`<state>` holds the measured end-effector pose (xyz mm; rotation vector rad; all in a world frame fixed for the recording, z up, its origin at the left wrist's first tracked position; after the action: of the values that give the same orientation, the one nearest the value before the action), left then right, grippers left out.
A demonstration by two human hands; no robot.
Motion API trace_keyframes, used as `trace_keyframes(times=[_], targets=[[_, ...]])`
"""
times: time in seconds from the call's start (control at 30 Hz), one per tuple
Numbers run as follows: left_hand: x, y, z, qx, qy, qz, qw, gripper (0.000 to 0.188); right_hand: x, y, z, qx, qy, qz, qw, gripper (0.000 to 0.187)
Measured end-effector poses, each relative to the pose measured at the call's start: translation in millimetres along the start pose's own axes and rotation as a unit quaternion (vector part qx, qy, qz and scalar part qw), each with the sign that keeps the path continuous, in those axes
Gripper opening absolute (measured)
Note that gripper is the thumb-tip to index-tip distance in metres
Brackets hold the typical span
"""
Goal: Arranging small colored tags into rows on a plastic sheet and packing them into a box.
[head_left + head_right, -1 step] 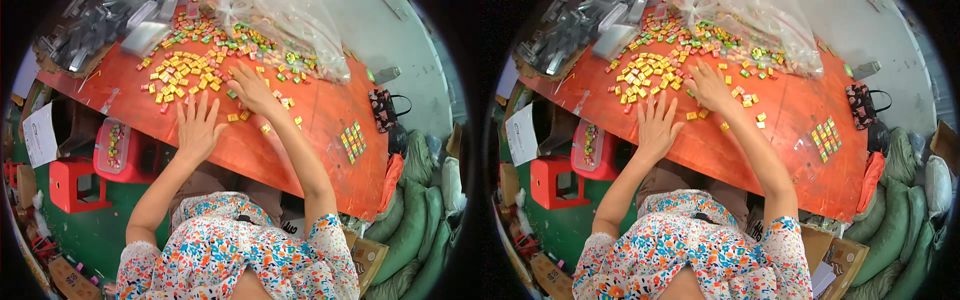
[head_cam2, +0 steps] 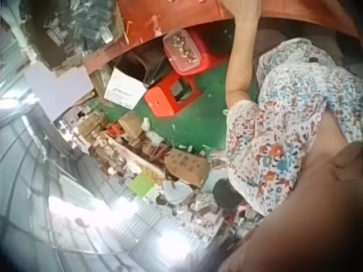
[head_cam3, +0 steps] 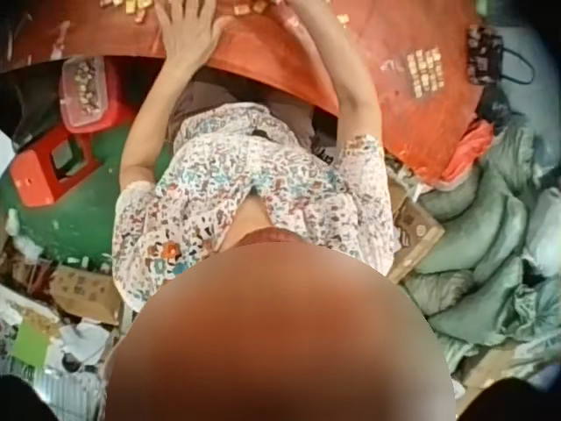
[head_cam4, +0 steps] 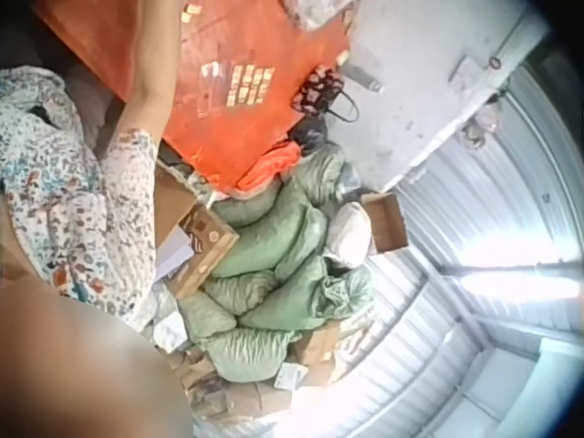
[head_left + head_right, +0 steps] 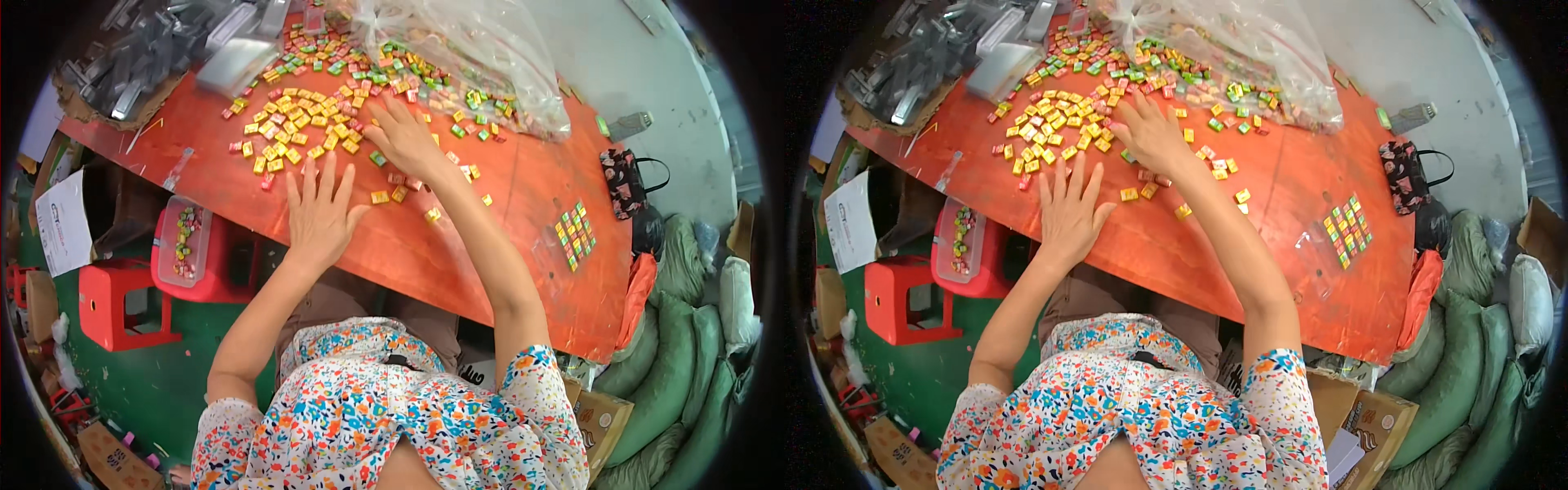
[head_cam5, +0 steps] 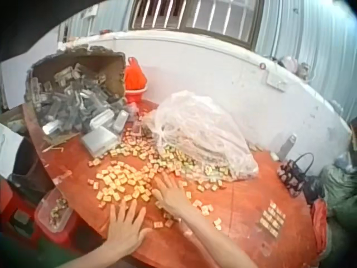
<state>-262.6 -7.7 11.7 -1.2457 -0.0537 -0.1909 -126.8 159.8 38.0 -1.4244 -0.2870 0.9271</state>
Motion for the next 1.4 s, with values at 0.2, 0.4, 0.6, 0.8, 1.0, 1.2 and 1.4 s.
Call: trace_keyframes(times=[0.2,0.4,0.6,0.8,1.0,1.2,1.4], targets=[[4.7,3.0,9.1,-0.066,-0.056,-0.022,0.996,0.068,61.4,2.3,86.9,-0.011,0.127,-0.155,0.98,0.057],[-4.9,-6.0,8.0,-0.085,-0.076,-0.039,0.993,0.066,32.7,24.8,51.9,-0.045,0.013,-0.117,0.992,0.05],[-4.7,-1.1,10.5,-0.073,-0.065,-0.066,0.993,0.07,18.2,-4.2,-15.1,-0.127,-0.092,-0.042,0.987,0.044],[1.5,-5.9,12.4,-0.068,-0.046,-0.052,0.995,0.07,121.6,-55.7,40.9,0.095,0.099,0.054,0.989,0.036],[9.6,-7.4,16.6,-0.137,-0.052,-0.064,0.987,0.07,232.1,-32.3,92.0,0.104,0.072,-0.103,0.987,0.046],[-16.0,-23.3,9.1,-0.209,-0.089,-0.032,0.973,0.073,224.0,-36.6,205.1,-0.061,0.189,-0.244,0.949,0.049],[-4.3,-16.7,18.9,-0.254,-0.047,-0.069,0.964,0.078,410.1,-78.0,230.2,-0.025,0.174,-0.264,0.948,0.04]])
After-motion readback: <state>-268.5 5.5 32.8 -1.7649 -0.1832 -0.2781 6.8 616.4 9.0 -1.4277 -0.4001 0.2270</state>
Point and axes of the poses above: each hand's wrist, its own z-axis towards the middle knuckle, its own y-axis out of the palm, x = y × z, the point moved 1 cm from there along z, towards the middle knuckle, and after that the axes turned 4 degrees about -x, right-handed, at the moved point
